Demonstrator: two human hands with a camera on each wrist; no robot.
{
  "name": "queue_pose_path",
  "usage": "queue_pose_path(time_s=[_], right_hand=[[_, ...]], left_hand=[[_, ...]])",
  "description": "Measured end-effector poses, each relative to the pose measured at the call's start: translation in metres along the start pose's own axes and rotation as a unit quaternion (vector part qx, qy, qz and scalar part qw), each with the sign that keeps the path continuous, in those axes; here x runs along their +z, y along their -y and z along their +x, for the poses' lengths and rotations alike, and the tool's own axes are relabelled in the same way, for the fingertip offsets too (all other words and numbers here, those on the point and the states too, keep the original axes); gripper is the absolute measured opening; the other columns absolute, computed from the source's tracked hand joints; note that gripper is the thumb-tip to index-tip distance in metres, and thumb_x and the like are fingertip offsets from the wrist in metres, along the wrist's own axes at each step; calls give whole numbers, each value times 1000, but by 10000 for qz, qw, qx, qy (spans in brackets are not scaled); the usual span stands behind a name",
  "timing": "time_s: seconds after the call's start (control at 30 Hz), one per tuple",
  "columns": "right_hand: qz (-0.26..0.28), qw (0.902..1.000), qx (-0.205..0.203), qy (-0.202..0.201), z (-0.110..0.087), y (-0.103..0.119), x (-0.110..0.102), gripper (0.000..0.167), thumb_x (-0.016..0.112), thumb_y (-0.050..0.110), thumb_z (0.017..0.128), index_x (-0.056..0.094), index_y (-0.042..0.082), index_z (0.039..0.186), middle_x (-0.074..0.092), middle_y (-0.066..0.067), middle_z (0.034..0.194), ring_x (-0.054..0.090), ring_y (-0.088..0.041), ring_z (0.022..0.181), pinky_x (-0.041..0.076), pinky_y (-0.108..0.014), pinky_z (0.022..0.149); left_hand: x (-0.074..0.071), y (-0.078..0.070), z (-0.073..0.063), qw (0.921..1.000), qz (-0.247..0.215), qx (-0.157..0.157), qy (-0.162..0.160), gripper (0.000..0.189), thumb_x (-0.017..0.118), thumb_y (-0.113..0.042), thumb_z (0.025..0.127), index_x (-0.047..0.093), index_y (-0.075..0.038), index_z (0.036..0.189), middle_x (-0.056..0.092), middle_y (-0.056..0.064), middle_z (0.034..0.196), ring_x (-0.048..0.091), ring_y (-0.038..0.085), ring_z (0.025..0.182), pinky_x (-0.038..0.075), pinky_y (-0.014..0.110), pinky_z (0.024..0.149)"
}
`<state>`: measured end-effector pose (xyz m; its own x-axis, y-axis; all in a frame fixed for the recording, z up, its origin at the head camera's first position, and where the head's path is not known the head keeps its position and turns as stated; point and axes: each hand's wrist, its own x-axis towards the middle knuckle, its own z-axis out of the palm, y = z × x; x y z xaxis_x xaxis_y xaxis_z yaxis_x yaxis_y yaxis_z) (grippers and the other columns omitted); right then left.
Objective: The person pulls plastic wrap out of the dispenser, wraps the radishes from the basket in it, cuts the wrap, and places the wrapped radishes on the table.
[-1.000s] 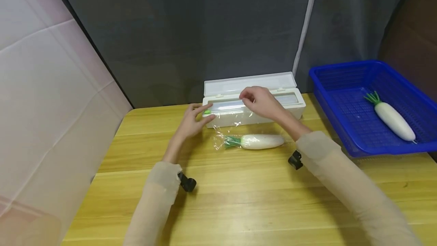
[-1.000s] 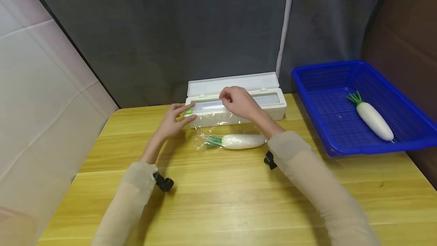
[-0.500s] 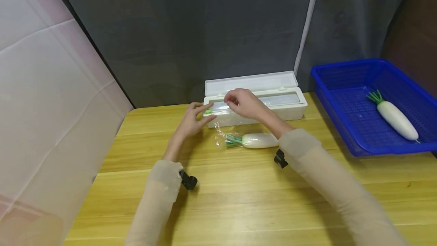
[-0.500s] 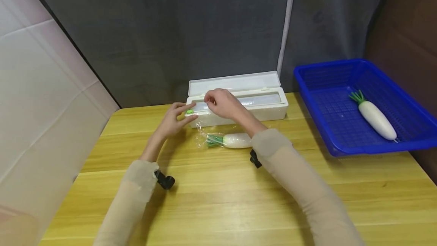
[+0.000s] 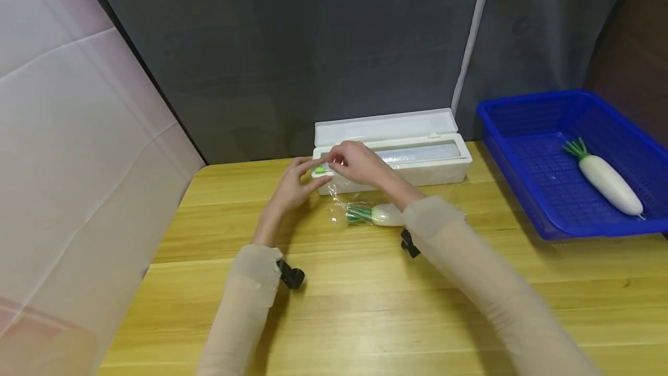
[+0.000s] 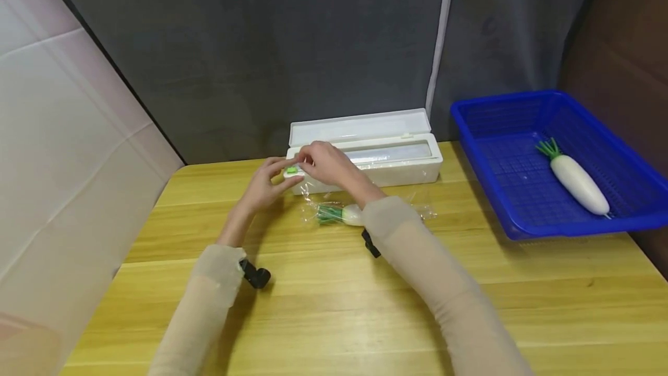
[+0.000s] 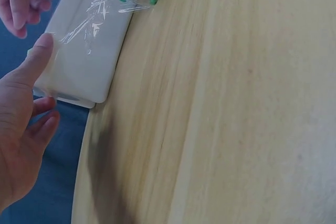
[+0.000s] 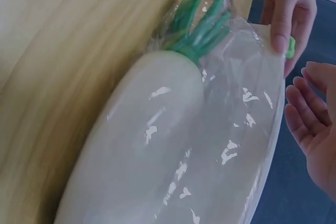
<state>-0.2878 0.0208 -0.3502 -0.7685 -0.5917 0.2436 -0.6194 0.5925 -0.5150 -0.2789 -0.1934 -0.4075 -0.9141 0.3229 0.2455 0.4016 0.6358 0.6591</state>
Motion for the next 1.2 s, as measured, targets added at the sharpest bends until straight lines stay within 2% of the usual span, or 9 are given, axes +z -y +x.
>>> queue_pose_path(time_s=[0.13, 0.3, 0.47, 0.6, 0.8, 0.97, 1.07, 1.2], right_hand=[[-80, 10000, 36, 10, 3, 4, 6, 20, 64, 12, 99, 73, 5, 116, 69, -5, 96, 59, -18, 84, 49, -30, 77], [101, 9999, 113, -20, 8, 5, 12, 18, 66, 12, 98, 74, 5, 113, 69, -4, 96, 61, -17, 86, 50, -29, 77], [234, 9995, 193, 77, 13, 6, 16, 19, 68, 16, 98, 74, 6, 113, 70, -3, 96, 62, -16, 87, 50, -28, 77], [116, 9994, 269, 175, 16, 9, 20, 19, 68, 18, 98, 75, 7, 112, 70, -3, 99, 61, -16, 88, 50, -28, 77], [-63, 9991, 410, 122, 17, 9, 23, 17, 69, 16, 97, 76, 7, 110, 70, -5, 101, 61, -17, 89, 51, -29, 78], [-232, 9992, 308, 103, 17, 10, 25, 14, 68, 14, 98, 77, 6, 106, 67, -6, 98, 59, -18, 87, 50, -29, 76], [-327, 9993, 189, 80, 16, 10, 25, 14, 67, 13, 98, 76, 5, 104, 66, -7, 96, 58, -19, 86, 50, -29, 76], [-364, 9993, 32, -19, 15, 9, 25, 12, 67, 11, 98, 76, 3, 100, 66, -8, 93, 59, -20, 84, 51, -30, 77]], left_hand=[[1, 0, -1, 9999, -132, -5, -55, 52, 75, -26, 93, 60, -9, 140, 51, 16, 136, 48, 32, 126, 39, 46, 111], [3, 1, -1, 9995, -317, -34, -58, 52, 75, -24, 93, 61, -6, 139, 49, 16, 137, 48, 32, 128, 39, 44, 112], [4, 3, -1, 9988, -460, 78, -147, 48, 75, -19, 93, 62, -1, 136, 50, 18, 135, 48, 32, 127, 40, 47, 111], [5, 5, -1, 9975, -640, 215, -212, 45, 75, -11, 93, 63, 2, 133, 49, 22, 134, 48, 34, 126, 40, 46, 111], [8, 7, -2, 9962, -777, 279, -259, 44, 75, -12, 92, 64, 1, 133, 49, 20, 132, 47, 30, 125, 40, 41, 111], [9, 10, -4, 9936, -1012, 358, -359, 45, 75, -6, 91, 63, 3, 133, 49, 20, 130, 48, 31, 123, 39, 44, 112], [9, 11, -5, 9946, -865, 401, -416, 45, 76, -8, 90, 63, 3, 133, 51, 20, 129, 49, 31, 122, 40, 44, 111], [9, 9, -4, 9968, -410, 499, -460, 45, 77, -15, 91, 65, 0, 132, 54, 21, 129, 51, 32, 120, 42, 45, 108]])
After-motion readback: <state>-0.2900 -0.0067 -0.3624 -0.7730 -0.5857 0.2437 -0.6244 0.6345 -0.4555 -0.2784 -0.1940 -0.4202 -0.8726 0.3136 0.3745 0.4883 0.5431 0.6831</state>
